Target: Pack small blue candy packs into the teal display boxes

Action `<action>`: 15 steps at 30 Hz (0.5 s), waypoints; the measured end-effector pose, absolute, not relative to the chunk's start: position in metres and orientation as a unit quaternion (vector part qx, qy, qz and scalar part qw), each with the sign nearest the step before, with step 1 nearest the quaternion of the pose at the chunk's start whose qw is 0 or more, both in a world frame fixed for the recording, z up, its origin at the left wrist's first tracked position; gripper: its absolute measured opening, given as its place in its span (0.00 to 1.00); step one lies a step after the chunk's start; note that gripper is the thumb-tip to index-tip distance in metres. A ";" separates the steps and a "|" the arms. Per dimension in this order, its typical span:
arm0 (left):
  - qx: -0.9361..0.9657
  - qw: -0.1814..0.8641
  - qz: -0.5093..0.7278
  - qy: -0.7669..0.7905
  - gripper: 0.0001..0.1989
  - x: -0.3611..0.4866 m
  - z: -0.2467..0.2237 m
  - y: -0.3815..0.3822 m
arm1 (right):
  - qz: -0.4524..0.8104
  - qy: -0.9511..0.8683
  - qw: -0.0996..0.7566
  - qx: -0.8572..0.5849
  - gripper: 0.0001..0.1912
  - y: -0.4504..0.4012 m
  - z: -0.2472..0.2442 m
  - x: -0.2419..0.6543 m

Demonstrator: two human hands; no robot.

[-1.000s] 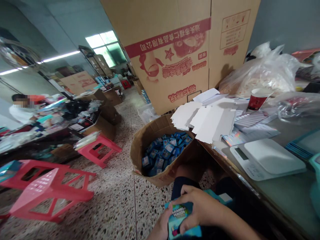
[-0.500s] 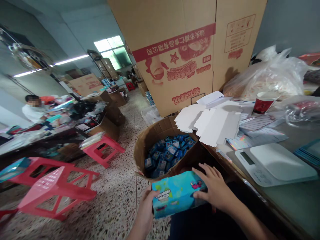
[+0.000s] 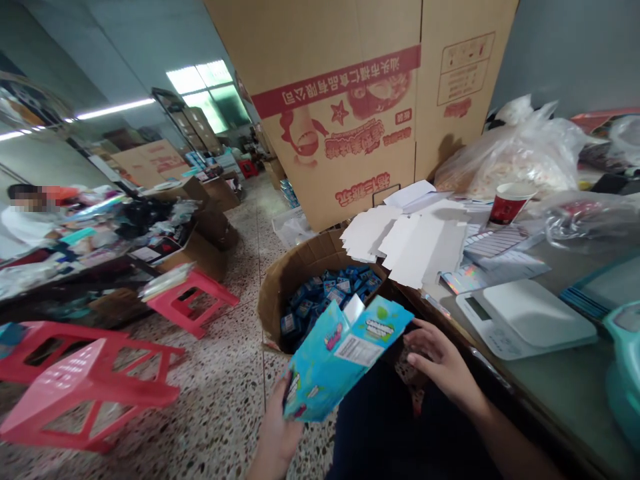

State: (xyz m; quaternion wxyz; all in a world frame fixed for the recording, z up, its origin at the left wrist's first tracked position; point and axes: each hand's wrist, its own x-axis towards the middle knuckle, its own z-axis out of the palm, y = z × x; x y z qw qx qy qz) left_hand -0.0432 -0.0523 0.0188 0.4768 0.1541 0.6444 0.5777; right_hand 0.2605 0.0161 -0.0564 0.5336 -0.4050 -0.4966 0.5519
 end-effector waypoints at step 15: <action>0.143 0.715 0.453 0.513 0.30 0.035 -0.022 -0.050 | 0.586 -0.413 0.607 -0.343 0.38 0.017 -0.016 0.239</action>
